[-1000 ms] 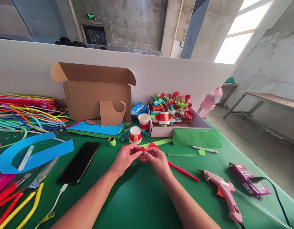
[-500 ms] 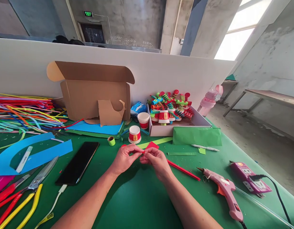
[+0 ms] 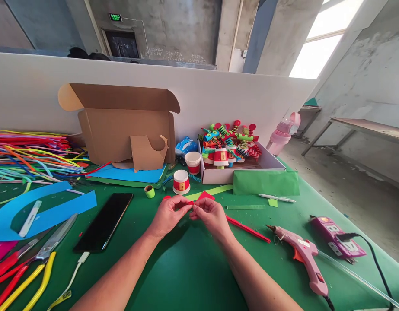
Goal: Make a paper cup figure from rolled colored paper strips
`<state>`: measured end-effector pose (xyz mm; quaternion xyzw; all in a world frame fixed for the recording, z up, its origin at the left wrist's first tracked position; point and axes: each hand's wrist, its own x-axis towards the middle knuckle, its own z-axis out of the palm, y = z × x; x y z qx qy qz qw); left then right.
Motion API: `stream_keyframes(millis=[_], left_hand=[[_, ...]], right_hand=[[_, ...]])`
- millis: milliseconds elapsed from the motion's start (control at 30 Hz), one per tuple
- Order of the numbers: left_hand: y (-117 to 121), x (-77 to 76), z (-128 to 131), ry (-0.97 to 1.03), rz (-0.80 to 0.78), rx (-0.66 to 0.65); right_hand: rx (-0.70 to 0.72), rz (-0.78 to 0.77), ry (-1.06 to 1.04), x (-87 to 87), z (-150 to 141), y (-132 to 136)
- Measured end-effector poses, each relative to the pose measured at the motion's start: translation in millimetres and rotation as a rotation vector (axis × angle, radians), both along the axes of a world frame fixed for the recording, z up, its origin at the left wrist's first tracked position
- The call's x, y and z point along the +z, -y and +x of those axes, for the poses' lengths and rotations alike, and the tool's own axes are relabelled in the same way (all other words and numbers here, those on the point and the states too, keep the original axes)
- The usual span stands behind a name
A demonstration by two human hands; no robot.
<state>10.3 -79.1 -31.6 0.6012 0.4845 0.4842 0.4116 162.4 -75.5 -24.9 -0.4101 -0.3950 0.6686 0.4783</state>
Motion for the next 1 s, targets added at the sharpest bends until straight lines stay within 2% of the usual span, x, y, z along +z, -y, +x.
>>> stream_keyframes(millis=[233,533,833,933,1000], left_hand=[[-0.3,1.6,-3.7,-0.121,0.198,0.007],[2.3,6.4,-8.9,-0.459,0.586,-0.120],[4.0,9.1,-12.4,-0.630,0.728,-0.130],[4.5,7.6,-11.3,-0.597,0.726,-0.101],[4.8,6.9,-9.6,-0.500,0.675,-0.079]], right_hand=[[0.017,-0.035,-0.047,-0.8,1.2,2.3],[0.023,-0.194,-0.176,0.5,3.7,3.8],[0.025,-0.245,-0.215,7.4,6.6,2.1],[0.041,-0.200,-0.208,8.0,8.3,1.4],[0.040,-0.175,-0.213,9.1,9.6,0.3]])
